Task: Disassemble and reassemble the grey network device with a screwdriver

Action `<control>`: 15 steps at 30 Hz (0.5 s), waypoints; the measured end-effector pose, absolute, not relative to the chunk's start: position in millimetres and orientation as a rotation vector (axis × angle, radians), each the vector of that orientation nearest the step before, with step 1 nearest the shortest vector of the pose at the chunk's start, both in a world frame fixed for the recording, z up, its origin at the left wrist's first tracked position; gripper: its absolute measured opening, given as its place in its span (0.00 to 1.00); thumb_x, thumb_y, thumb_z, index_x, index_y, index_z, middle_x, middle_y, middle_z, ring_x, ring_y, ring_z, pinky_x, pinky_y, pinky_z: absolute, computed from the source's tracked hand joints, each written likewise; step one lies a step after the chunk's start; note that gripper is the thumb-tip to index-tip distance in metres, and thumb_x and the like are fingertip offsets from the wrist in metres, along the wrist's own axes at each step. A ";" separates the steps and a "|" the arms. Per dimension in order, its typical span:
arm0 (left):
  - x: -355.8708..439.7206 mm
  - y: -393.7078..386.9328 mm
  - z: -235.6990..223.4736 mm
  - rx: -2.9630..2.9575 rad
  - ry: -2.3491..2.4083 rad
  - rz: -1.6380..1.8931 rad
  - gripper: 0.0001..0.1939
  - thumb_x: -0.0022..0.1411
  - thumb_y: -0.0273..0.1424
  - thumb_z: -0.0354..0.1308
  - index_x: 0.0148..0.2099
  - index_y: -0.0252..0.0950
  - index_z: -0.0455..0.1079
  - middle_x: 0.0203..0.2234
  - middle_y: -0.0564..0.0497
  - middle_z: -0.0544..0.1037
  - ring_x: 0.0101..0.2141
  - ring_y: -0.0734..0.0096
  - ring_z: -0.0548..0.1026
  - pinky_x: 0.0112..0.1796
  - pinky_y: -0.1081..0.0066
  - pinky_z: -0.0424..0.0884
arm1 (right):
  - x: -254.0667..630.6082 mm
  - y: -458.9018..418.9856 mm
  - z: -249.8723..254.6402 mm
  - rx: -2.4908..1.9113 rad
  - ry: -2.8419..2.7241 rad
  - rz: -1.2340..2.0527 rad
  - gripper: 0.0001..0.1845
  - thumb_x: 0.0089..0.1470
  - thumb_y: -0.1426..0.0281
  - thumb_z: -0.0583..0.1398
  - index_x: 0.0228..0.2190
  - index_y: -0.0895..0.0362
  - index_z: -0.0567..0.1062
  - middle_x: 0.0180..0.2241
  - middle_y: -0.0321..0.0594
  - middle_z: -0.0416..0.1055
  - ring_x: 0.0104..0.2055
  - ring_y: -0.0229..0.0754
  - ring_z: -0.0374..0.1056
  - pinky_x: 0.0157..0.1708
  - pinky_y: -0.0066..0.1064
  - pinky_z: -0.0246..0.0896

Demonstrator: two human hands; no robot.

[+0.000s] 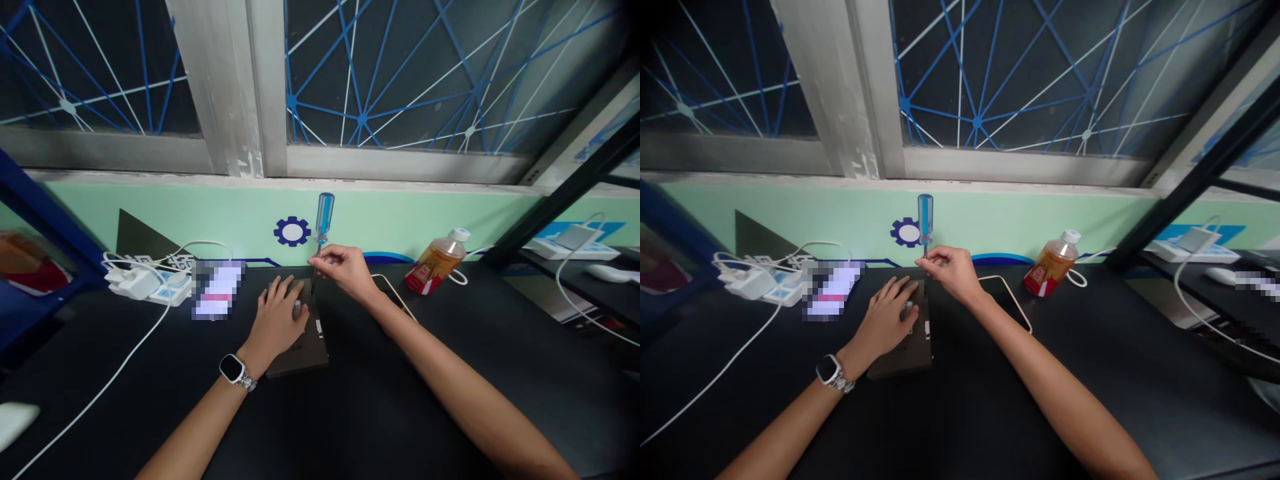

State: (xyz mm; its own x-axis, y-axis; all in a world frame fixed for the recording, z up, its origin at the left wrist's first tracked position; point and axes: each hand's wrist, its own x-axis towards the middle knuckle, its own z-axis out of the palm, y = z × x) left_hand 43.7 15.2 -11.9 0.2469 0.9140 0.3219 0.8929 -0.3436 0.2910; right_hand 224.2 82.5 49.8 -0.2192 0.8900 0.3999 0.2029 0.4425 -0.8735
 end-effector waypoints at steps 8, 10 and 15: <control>43.5 15.6 -11.5 2.438 1.771 0.681 0.24 0.68 0.37 0.48 0.65 0.43 0.62 0.66 0.45 0.62 0.66 0.47 0.54 0.60 0.43 0.58 | 228.4 78.3 57.1 -0.945 -1.833 0.800 0.20 0.57 0.53 0.61 0.29 0.58 0.78 0.24 0.39 0.74 0.24 0.39 0.69 0.27 0.30 0.66; 44.1 15.2 -10.2 2.428 1.781 0.664 0.24 0.68 0.37 0.48 0.65 0.43 0.62 0.66 0.45 0.62 0.66 0.48 0.54 0.60 0.43 0.58 | 229.3 77.6 57.9 -0.934 -1.884 0.770 0.20 0.59 0.54 0.60 0.29 0.58 0.77 0.25 0.39 0.74 0.26 0.39 0.69 0.29 0.29 0.66; 44.7 15.0 -9.1 2.427 1.783 0.655 0.24 0.69 0.37 0.47 0.65 0.42 0.61 0.66 0.45 0.61 0.67 0.48 0.53 0.60 0.43 0.57 | 228.2 76.0 59.9 -0.922 -1.954 0.743 0.18 0.63 0.57 0.57 0.33 0.58 0.77 0.29 0.40 0.75 0.27 0.37 0.69 0.28 0.28 0.64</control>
